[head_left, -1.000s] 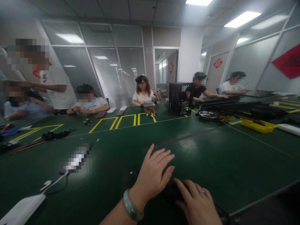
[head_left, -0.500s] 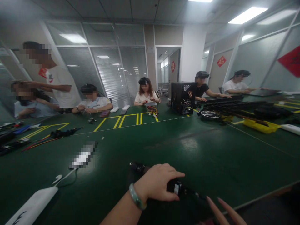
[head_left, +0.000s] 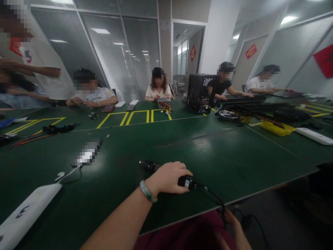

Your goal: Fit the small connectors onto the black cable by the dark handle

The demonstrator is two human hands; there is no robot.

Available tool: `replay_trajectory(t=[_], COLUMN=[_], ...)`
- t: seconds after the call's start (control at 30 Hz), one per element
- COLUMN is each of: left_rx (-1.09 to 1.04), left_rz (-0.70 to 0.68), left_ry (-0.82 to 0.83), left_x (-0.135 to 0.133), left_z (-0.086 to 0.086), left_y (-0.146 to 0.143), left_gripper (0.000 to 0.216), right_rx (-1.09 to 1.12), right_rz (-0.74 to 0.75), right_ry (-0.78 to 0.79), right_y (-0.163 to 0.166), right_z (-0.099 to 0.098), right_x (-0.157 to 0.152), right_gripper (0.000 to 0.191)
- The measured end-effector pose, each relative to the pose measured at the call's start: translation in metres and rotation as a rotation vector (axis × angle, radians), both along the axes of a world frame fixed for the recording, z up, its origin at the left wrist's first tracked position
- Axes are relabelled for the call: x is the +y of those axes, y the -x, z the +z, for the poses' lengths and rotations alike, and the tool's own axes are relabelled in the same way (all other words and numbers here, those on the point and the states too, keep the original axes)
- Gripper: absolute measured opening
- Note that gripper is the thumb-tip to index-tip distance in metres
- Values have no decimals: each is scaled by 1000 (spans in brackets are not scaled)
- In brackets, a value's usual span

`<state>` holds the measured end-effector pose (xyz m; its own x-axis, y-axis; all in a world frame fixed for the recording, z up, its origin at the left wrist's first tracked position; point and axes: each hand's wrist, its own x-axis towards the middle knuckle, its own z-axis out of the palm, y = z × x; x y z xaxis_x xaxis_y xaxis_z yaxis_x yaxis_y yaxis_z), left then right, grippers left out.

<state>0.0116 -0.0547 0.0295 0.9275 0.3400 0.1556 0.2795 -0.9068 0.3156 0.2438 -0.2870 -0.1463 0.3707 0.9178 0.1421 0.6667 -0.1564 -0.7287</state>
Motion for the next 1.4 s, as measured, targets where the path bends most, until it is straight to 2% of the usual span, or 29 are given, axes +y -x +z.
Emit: replay_trajectory(t=[0.13, 0.2, 0.3, 0.4, 0.47, 0.57, 0.67, 0.8, 0.93, 1.03, 1.13, 1.3, 1.4], left_rx=[1, 1, -5, -13, -19, -18, 17, 64, 36, -14, -7, -22, -26], left_rz=[1, 25, 48, 87, 118, 178, 287, 412, 437, 401, 417, 428, 458], left_ry=[-16, -30, -30, -17, -8, -12, -25, -34, -47, -82, -80, -127, -130], left_x=[2, 4, 5, 8, 11, 19, 28, 34, 30, 25, 23, 23, 24], left_z=[-3, -5, -8, -8, -7, -6, -6, -9, -12, -14, -16, -16, -17], left_y=[-1, -2, -3, -2, 1, 9, 16, 21, 17, 10, 4, -2, -5], left_gripper=[46, 47, 47, 43, 40, 40, 40, 36, 38, 40, 35, 24, 22], right_rx=[277, 263, 91, -175, -341, -538, -642, -683, -744, -760, -666, -332, -143], right_rz=[124, 90, 80, -16, 40, 168, 208, 232, 293, 330, 412, 648, 752], right_ry=[83, 77, 106, 106, 119, 27, 7, 0, -7, -26, -13, 193, 231], right_y=[16, 13, -2, -17, -21, -18, -11, -3, 1, 2, 4, 8, 12], right_z=[37, 58, 92, 125, 142, 161, 171, 176, 173, 173, 178, 192, 196], right_x=[9, 7, 3, 8, 20, 49, 85, 126, 149, 161, 175, 207, 230], right_gripper=[44, 37, 36, 52, 47, 39, 38, 33, 17, 12, 14, 14, 17])
